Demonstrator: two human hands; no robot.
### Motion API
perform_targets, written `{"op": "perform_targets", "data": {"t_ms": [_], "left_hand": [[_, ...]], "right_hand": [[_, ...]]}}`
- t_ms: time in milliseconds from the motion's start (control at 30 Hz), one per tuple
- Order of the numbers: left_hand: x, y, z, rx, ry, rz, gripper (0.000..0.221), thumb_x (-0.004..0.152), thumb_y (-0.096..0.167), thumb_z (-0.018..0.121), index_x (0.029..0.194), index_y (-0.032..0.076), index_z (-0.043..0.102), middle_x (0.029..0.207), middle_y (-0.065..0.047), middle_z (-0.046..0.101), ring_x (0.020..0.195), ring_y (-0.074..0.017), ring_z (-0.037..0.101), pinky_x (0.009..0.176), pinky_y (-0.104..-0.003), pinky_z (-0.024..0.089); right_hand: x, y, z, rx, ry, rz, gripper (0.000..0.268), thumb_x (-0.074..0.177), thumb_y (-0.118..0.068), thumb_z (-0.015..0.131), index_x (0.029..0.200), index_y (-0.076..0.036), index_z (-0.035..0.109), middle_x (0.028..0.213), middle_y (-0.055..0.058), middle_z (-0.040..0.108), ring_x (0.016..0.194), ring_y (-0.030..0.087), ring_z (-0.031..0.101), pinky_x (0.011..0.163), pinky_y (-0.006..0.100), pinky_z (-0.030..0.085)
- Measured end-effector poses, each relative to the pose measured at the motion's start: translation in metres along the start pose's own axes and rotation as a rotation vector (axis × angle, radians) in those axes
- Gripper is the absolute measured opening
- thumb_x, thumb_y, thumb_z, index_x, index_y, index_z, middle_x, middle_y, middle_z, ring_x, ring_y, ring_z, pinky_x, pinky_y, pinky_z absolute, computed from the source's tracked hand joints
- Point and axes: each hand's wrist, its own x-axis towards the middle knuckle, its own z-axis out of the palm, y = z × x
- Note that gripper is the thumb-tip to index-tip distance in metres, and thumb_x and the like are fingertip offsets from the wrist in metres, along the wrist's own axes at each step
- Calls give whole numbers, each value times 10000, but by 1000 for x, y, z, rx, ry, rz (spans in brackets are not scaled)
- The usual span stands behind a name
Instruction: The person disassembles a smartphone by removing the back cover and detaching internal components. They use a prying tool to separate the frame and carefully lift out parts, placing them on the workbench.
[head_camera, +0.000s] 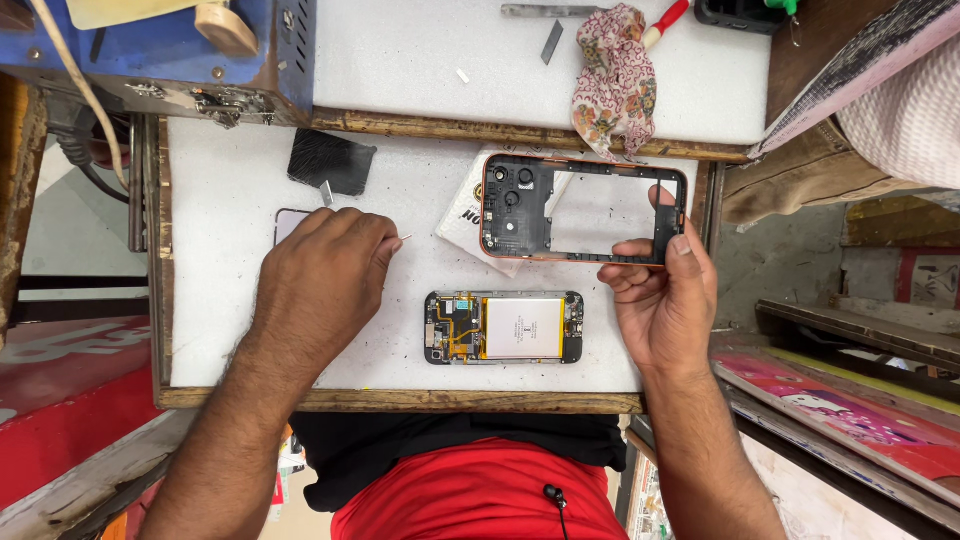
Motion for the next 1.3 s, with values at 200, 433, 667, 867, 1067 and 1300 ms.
{"op": "perform_targets", "data": {"t_ms": [200,433,667,867,1067,1300], "left_hand": [[-1,-7,5,99,2,-8,150,944,226,743,961,78,758,873,-52,727,817,-202,676,697,-341,578],[-1,-7,6,136,58,40,174,886,190,800,1007,71,763,903,-64,739,827,-206,677,706,-336,578],[20,33,15,-18,152,144,345,858,232,821,1130,42,726,1051,-122,708,929,-277,656,768,-394,573],[37,68,24,33,32,123,556,795,351,836,1192,4,660,1164,-217,641,975,-321,634,771,-438,559],[41,83,35,117,-48,53,765,741,509,843,1242,-10,588,1269,-355,563,1106,-398,597,797,-503,550],[37,81,38,161,-89,51,653,788,381,826,1262,2,585,1298,-377,538,1166,-434,574,877,-566,490]], "right_hand": [[-3,-3,1,53,40,-21,598,1116,-307,612,1597,8,447,1019,176,744,842,228,737,844,365,627],[-4,-5,-1,72,94,-106,557,1119,-290,574,1605,-39,470,998,122,756,836,195,731,829,349,613],[-1,-6,-11,175,165,-208,514,1136,-307,538,1598,-84,521,895,71,758,753,162,718,763,296,612],[2,-12,-12,221,258,-292,520,1117,-305,522,1595,-100,535,898,69,755,757,146,707,747,301,623],[3,-14,-17,279,276,-314,525,1107,-318,533,1598,-134,530,887,50,745,745,136,682,742,289,621],[2,-12,-17,277,280,-299,534,1094,-331,534,1586,-121,535,929,51,750,786,151,680,738,292,616]]}}
